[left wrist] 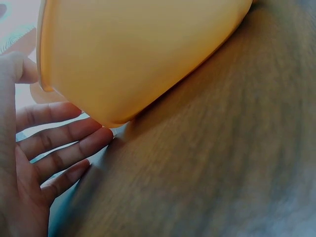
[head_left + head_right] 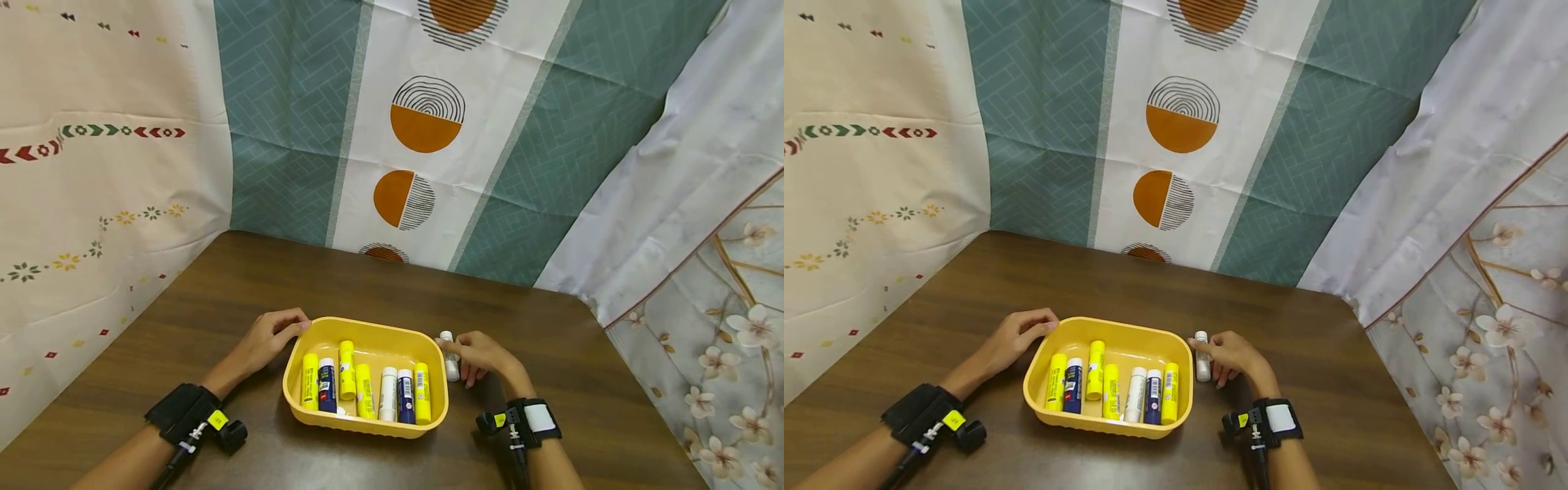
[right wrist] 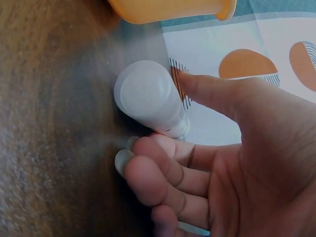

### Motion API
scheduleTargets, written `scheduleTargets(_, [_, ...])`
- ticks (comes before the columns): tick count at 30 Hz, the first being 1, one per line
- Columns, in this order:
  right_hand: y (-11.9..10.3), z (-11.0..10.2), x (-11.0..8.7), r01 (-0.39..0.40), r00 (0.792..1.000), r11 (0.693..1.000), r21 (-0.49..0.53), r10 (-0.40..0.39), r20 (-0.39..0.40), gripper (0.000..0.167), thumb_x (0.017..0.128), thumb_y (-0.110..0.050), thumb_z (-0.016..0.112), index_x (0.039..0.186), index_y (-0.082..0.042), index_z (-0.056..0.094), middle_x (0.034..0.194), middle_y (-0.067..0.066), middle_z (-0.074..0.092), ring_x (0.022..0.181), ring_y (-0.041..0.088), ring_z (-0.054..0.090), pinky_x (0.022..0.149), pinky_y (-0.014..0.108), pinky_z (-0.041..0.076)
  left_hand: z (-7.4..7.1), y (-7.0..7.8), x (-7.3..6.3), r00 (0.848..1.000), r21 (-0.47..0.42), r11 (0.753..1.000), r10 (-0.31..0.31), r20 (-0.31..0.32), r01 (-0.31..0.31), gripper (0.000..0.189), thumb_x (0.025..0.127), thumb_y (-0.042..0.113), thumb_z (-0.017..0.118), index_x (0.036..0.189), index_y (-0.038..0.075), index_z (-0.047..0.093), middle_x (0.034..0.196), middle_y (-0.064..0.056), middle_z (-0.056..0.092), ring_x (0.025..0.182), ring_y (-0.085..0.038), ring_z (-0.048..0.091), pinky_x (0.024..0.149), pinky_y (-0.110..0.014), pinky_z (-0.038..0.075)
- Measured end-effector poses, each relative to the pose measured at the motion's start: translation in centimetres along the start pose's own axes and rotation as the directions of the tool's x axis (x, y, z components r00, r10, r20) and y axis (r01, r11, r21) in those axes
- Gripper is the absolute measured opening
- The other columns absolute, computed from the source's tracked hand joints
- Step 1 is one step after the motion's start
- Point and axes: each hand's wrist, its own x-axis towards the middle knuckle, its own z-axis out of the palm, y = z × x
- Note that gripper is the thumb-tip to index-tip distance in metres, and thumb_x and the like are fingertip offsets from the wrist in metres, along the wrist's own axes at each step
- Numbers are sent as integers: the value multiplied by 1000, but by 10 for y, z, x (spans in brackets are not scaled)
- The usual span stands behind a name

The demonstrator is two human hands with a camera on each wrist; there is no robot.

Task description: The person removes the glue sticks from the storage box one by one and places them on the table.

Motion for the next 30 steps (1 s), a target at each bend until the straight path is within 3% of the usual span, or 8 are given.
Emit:
scheduleTargets(8, [6,5,10,-56,988,998,36,61,-145,57,101,-58,47,81,-6,60,60,8,62,45,22,61,44,26,37,0,1,1,1000,24,1000,-13,-2,13,17,104,20,55,97,16,70,89,4,68,80,-16,60,77,-28,50])
scheduleTargets(13, [9,4,10,-66,977,992,106,86,-197,50,101,-51,52,83,-5,59,63,6,55,45,17,50,45,26,37,2,0,0,1000,24,999,-27,-1,27,17,104,22,55,97,18,70,89,5,67,81,-17,60,77,-29,51])
scheduleTargets(16, [6,1,8,-27,960,996,87,50,-276,44,101,-47,56,86,-5,58,69,6,54,54,16,46,51,27,38,3,-1,0,1000,17,1000,-22,5,22,17,105,23,54,97,19,69,89,5,67,81,-17,60,78,-29,51])
scheduleTargets(18, [2,0,6,31,937,998,51,-11,-350,40,101,-44,58,88,-6,58,75,6,54,62,18,47,57,29,39,4,-2,0,1000,13,1000,-12,3,12,18,105,22,54,97,18,70,89,5,68,81,-17,60,78,-29,51])
scheduleTargets(20, [-6,-2,4,115,899,993,27,-92,-428,36,101,-40,59,88,-7,59,73,5,51,65,19,47,59,30,38,3,-2,1,1000,11,1000,-6,-3,6,18,105,21,54,97,16,70,89,3,68,80,-17,60,78,-29,51])
scheduleTargets(25, [-27,-4,-3,331,801,943,32,-263,-538,31,102,-34,60,86,-7,64,63,3,44,56,18,41,55,28,35,2,1,1,999,7,999,-32,7,32,19,105,21,54,98,15,70,90,2,68,81,-18,60,79,-29,51])
scheduleTargets(30, [-47,-2,-12,491,755,863,119,-353,-552,29,103,-28,60,83,-8,65,57,3,46,50,14,41,49,25,36,4,-1,2,1000,0,1000,-26,6,26,18,105,20,54,97,16,70,89,2,67,81,-18,60,78,-29,50])
